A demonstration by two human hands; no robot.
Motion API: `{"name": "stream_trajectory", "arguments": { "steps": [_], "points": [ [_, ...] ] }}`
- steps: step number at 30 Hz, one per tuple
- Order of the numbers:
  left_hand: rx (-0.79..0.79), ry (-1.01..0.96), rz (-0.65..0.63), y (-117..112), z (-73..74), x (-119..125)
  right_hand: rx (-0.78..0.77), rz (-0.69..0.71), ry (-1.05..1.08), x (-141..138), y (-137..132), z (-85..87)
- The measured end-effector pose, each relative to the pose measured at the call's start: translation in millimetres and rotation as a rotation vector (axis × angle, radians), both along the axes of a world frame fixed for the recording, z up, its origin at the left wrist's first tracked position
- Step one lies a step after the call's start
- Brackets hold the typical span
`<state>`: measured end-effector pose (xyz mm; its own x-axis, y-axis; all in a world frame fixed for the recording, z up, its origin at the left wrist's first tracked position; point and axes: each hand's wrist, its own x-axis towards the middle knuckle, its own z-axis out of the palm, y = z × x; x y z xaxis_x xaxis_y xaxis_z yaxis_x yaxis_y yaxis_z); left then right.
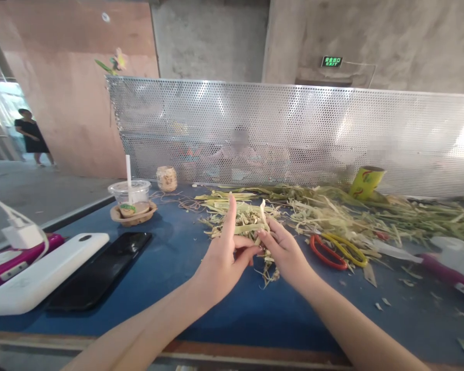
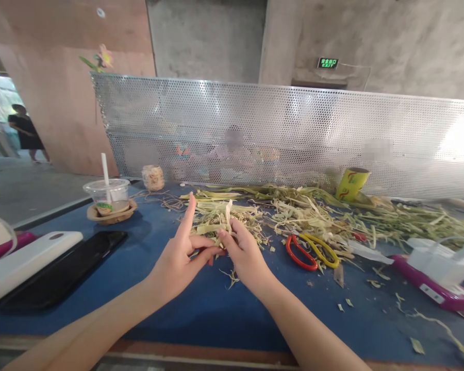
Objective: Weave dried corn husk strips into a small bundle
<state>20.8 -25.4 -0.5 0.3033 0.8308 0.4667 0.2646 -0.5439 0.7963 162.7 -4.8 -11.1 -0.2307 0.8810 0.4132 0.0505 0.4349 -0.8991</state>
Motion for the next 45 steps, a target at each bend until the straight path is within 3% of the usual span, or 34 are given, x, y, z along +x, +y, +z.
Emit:
{"name": "stream_trajectory", "arguments": {
  "steps": [5, 10, 13, 15, 18, 22, 26, 29, 34, 40, 45],
  "points": [
    [0.03, 0.054, -0.024, -8, -1.9, 4, 0.042, -0.216, 0.018, 1, 3, -3.0],
    [-0.065, 0.064, -0.043, -6, -2.0, 0, -0.031, -0.008, 0.036, 6, 5, -8.0],
    [-0.065, -0.008, -0.01, -2, -2.9, -4, 0.037, 0.054, -0.054, 10, 1, -2.2],
    [-0.096, -0.094, -0.009, 1, -3.2, -7, 0.17, 0.039, -0.205, 11, -2, 3.2],
    [-0.158, -0.184, 0.004, 5, -3.4, -8, 0.487, -0.034, -0.409, 13, -2, 7.1],
    [-0.091, -0.213, 0.064, 9, -4.9, -8, 0.88, -0.233, -0.622, 17, 3, 4.3],
    [0.046, -0.209, 0.127, 11, -7.6, -7, 1.112, -0.451, -0.861, 19, 4, 4.7],
    [0.057, -0.214, 0.171, 9, -8.4, -6, 1.207, -0.557, -0.946, 18, 1, 6.4],
    [-0.018, -0.284, 0.132, 5, -7.4, -6, 1.106, -0.654, -0.853, 13, -1, 2.9],
    [-0.205, -0.434, -0.024, 8, -0.3, -7, 0.653, -0.366, -0.688, 9, -6, 1.9],
    [-0.265, -0.545, -0.118, 11, 4.4, -7, 0.467, -0.311, -0.728, 10, -7, 3.6]
  ]
}}
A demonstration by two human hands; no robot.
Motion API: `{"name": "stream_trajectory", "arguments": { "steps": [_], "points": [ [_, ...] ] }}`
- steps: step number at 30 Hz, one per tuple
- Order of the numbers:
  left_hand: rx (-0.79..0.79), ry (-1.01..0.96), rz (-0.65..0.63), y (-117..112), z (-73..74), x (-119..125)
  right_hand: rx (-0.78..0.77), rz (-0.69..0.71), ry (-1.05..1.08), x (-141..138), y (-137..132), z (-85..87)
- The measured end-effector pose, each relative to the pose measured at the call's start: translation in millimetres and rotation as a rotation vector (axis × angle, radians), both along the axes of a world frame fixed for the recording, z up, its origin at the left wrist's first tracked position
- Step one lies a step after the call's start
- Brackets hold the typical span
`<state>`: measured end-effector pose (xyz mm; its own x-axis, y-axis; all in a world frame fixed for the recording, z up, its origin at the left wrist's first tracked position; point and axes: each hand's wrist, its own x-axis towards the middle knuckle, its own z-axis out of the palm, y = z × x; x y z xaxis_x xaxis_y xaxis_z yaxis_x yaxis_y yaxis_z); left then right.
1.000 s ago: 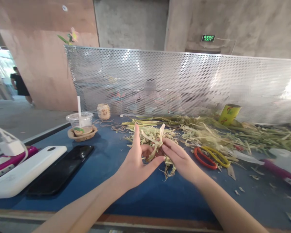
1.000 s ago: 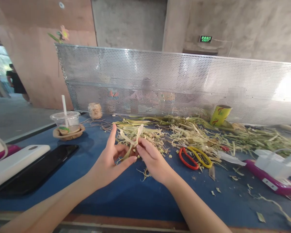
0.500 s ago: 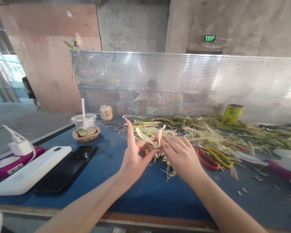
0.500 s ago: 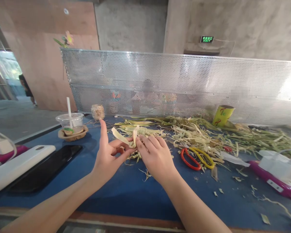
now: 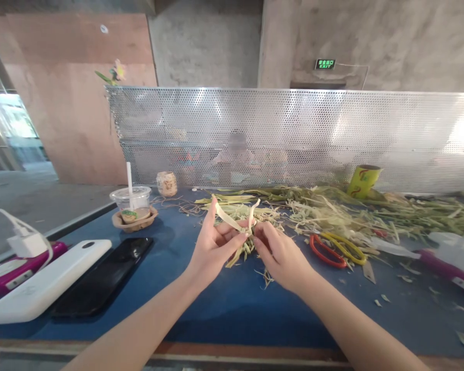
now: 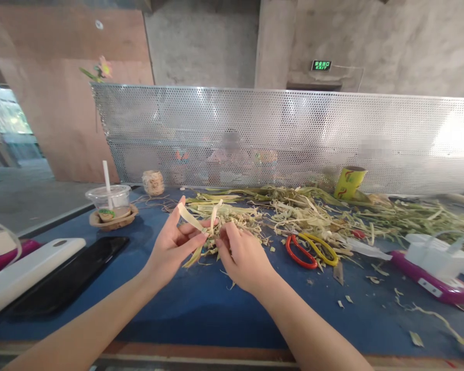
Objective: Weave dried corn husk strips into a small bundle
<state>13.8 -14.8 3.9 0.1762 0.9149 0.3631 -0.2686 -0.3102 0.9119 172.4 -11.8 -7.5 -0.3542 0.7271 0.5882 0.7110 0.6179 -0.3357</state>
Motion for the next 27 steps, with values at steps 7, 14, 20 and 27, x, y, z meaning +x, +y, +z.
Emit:
{"name": "stream_trajectory", "arguments": {
  "steps": [7, 14, 20, 27],
  "points": [
    [0.121, 0.217, 0.024, -2, -7.9, -4, 0.025, 0.202, -0.094, 1, 5, -5.9],
    [0.151, 0.237, 0.081, -3, -8.3, -4, -0.114, 0.36, 0.088, 2, 4, -2.8],
    [0.083, 0.114, -0.031, -3, -8.4, -3, -0.278, 0.485, 0.138, 9, 5, 7.1],
    [0.054, 0.084, -0.041, 3, -4.5, -5, -0.337, 0.429, 0.073, 16, 7, 9.7]
  ]
}}
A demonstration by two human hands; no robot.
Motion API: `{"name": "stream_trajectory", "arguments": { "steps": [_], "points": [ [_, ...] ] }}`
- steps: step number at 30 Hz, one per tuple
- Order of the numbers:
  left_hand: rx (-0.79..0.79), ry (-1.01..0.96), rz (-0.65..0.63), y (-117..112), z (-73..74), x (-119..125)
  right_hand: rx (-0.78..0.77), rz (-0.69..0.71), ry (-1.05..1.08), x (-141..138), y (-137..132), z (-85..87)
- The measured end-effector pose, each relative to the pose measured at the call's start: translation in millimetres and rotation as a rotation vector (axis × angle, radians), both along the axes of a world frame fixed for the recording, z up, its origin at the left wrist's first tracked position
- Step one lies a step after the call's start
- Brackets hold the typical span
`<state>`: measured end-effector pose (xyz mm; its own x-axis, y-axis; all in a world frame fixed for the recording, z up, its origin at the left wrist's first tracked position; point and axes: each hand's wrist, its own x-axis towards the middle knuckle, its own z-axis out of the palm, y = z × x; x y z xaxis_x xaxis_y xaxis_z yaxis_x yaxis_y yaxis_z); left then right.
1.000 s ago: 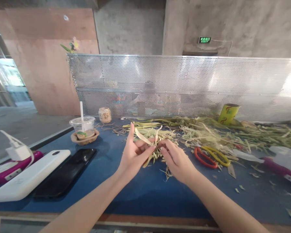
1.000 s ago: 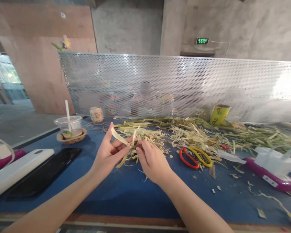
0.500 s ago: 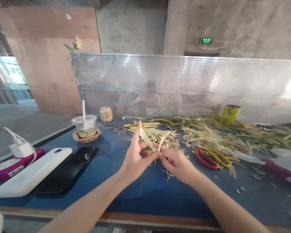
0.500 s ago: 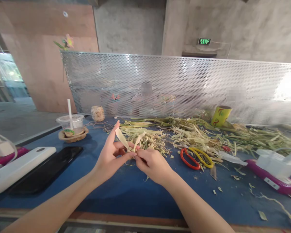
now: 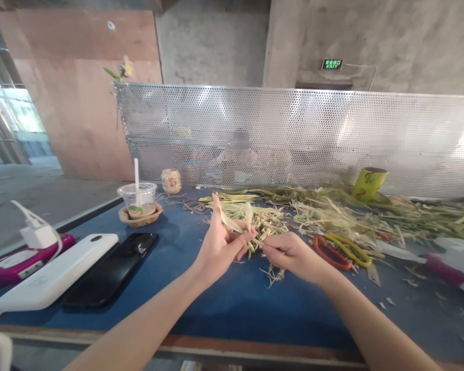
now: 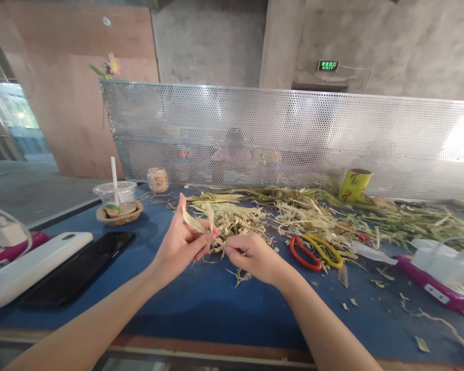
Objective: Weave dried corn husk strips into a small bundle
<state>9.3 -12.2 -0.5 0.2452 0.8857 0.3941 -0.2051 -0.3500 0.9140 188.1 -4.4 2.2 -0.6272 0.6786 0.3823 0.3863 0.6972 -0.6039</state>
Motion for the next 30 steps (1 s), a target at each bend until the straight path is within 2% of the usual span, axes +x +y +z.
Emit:
{"name": "stream_trajectory", "arguments": {
  "steps": [6, 10, 13, 21, 24, 27, 30],
  "points": [
    [-0.051, 0.161, -0.108, -1, 0.8, 0, 0.082, -0.196, 0.106, 0, 6, -3.3],
    [-0.032, 0.216, -0.104, 0, -2.4, 1, 0.092, -0.171, 0.107, -4, 5, -3.9],
    [-0.044, 0.217, -0.094, 1, -3.9, 2, 0.08, -0.155, 0.153, -7, 2, -3.0],
    [-0.092, 0.191, -0.134, -1, 0.0, 4, -0.097, -0.306, 0.416, -12, 2, -8.5],
    [-0.076, 0.139, -0.142, 1, 0.9, 5, -0.049, -0.357, 0.487, -11, 7, -10.1],
    [-0.038, 0.074, -0.104, 2, 1.1, 5, 0.027, -0.29, 0.499, -12, 10, -11.2],
    [-0.012, 0.055, -0.057, 2, -0.3, 6, -0.103, -0.158, 0.416, -16, 8, -14.2]
  ]
}}
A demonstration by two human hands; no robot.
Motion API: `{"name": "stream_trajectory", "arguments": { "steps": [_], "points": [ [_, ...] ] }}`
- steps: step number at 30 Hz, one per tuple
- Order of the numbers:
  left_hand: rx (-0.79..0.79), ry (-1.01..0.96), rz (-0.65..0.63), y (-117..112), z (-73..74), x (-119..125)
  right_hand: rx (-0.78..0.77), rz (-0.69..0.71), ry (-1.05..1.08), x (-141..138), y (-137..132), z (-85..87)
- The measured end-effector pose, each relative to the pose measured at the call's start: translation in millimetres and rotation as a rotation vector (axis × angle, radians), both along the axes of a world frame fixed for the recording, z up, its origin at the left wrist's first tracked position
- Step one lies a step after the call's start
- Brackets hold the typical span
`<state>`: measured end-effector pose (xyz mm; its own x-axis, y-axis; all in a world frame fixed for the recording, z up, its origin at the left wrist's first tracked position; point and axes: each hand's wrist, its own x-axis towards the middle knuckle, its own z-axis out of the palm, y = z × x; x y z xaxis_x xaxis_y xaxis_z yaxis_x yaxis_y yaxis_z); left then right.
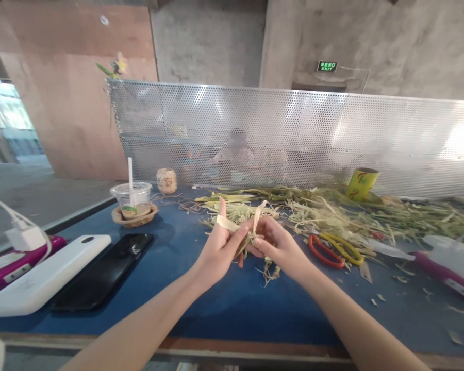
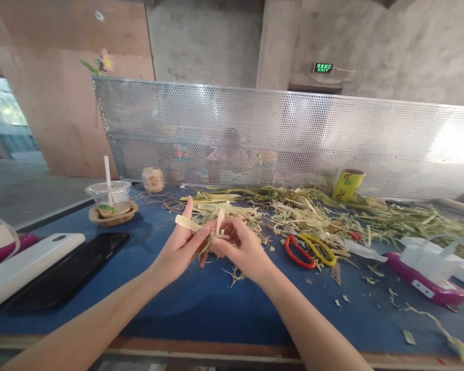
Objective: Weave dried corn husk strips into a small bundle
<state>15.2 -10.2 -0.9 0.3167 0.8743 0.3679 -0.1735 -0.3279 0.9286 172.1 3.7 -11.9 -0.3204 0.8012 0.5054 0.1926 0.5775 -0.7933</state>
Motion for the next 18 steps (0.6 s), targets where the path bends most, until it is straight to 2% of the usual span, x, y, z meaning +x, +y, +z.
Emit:
{"name": "stream_trajectory", "arguments": {
  "steps": [4, 7, 9, 15, 18],
  "points": [
    [-0.015, 0.016, -0.018, -2.9, -2.6, 2.3, -0.123, 0.058, 0.041, -6.7, -2.7, -3.6],
    [-0.001, 0.029, -0.042, -5.8, -3.7, 3.0, -0.155, 0.146, 0.06, -7.8, -4.6, -2.1],
    [0.053, 0.072, -0.011, -7.3, -3.8, 1.6, -0.144, 0.178, 0.035, -7.3, -6.5, 0.0],
    [0.27, 0.334, 0.202, -9.0, -0.5, -4.4, 0.015, 0.002, -0.083, -9.6, -10.3, -1.7],
    [0.277, 0.33, 0.257, -9.3, 0.7, -2.8, 0.05, -0.025, -0.133, -11.5, -9.3, -4.7]
  ]
}}
